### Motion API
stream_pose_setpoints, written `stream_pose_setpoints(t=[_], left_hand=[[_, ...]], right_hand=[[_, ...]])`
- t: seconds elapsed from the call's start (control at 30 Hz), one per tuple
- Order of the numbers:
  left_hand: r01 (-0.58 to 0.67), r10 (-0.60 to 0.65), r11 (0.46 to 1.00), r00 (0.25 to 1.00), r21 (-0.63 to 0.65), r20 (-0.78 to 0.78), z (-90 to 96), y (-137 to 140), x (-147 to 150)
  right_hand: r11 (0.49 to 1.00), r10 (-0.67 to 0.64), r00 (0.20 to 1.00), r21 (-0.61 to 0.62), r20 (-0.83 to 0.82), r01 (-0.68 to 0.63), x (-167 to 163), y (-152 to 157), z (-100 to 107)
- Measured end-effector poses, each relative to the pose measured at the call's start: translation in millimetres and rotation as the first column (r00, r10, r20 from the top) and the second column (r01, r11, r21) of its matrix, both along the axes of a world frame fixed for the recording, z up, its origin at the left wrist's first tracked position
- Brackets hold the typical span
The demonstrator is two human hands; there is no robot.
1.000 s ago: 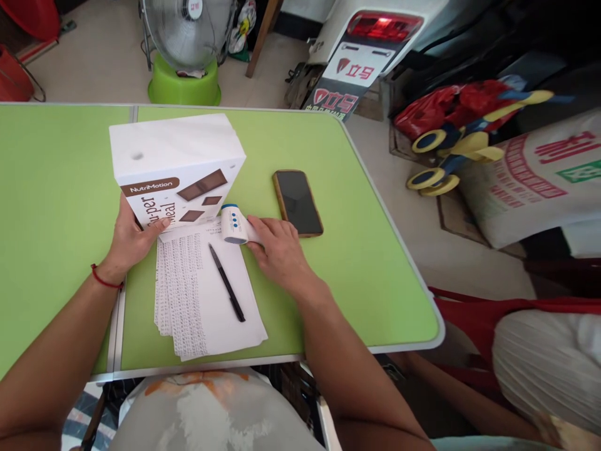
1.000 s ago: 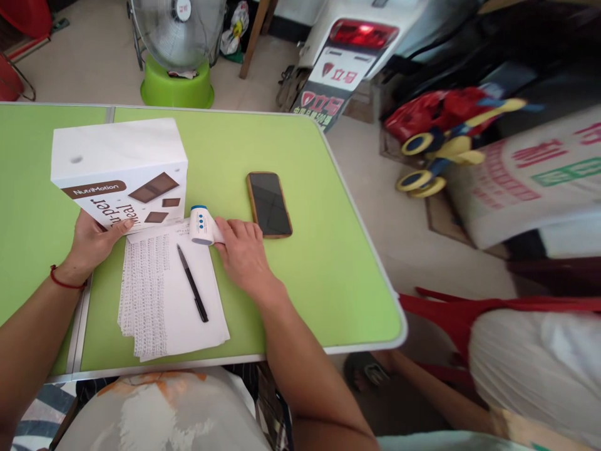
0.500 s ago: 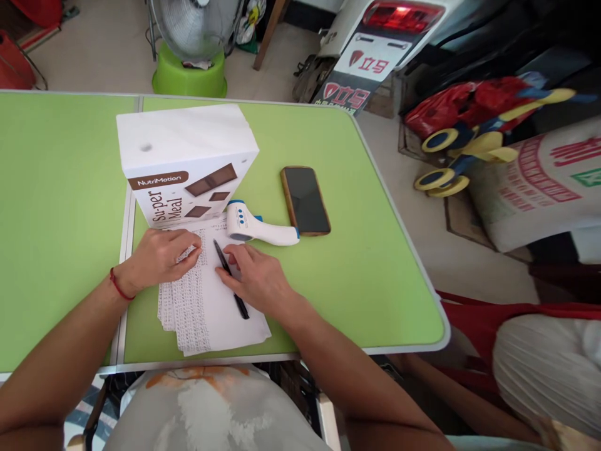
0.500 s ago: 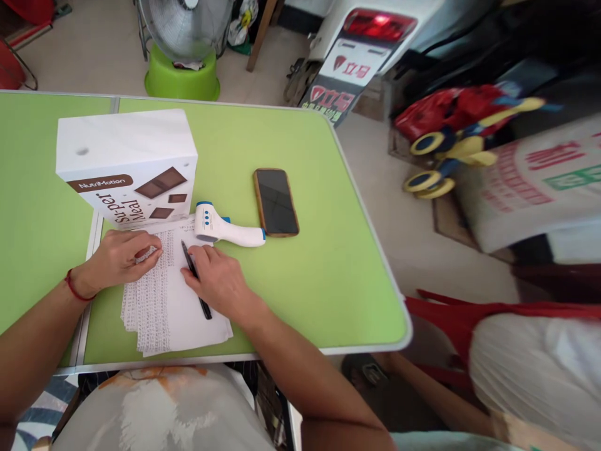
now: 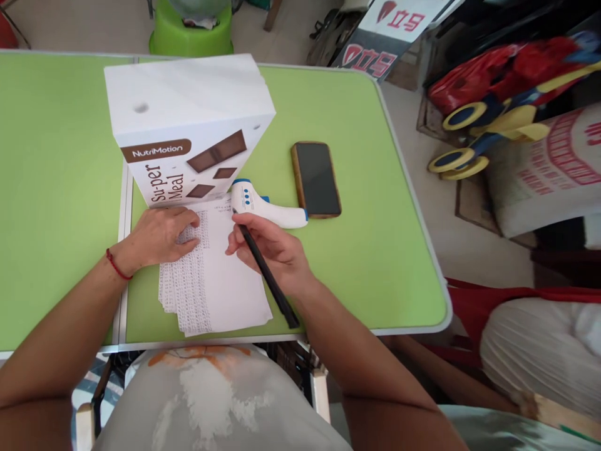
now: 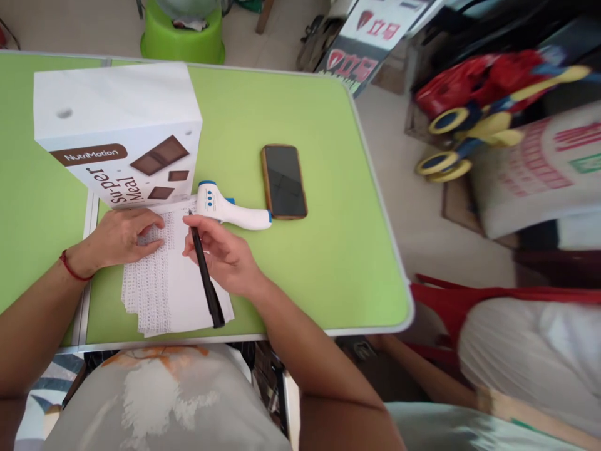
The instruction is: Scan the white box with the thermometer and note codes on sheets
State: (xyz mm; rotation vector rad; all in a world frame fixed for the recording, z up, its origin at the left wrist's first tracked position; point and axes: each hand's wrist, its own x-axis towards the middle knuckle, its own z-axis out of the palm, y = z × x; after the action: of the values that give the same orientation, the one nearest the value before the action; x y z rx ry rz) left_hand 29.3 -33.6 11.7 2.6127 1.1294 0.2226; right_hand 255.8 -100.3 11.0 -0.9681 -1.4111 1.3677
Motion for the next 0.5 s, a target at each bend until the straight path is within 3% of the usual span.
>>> stream_pose_setpoints(t=[0.2, 0.37, 0.5], left_hand=[[-0.002, 0.001, 0.998, 1.0, -0.062, -0.011, 4.5, -0.2, 0.9], [-0.013, 0.013, 0.997, 1.0, -0.07, 0.009, 3.3, 0.2, 1.3], [-0.008, 0.007, 0.999, 1.0, -0.052, -0.003, 2.7, 0.5, 1.2]], right_hand=[[0.97, -0.239, 0.971, -0.051, -0.013, 0.238, -13.0, -6.2, -5.4], [0.955, -0.211, 0.975, -0.197, 0.074, 0.221, -22.1, -4.0, -11.3], [0.954, -0.207, 0.949, -0.165, 0.236, 0.249, -28.9, -7.7, -12.7]])
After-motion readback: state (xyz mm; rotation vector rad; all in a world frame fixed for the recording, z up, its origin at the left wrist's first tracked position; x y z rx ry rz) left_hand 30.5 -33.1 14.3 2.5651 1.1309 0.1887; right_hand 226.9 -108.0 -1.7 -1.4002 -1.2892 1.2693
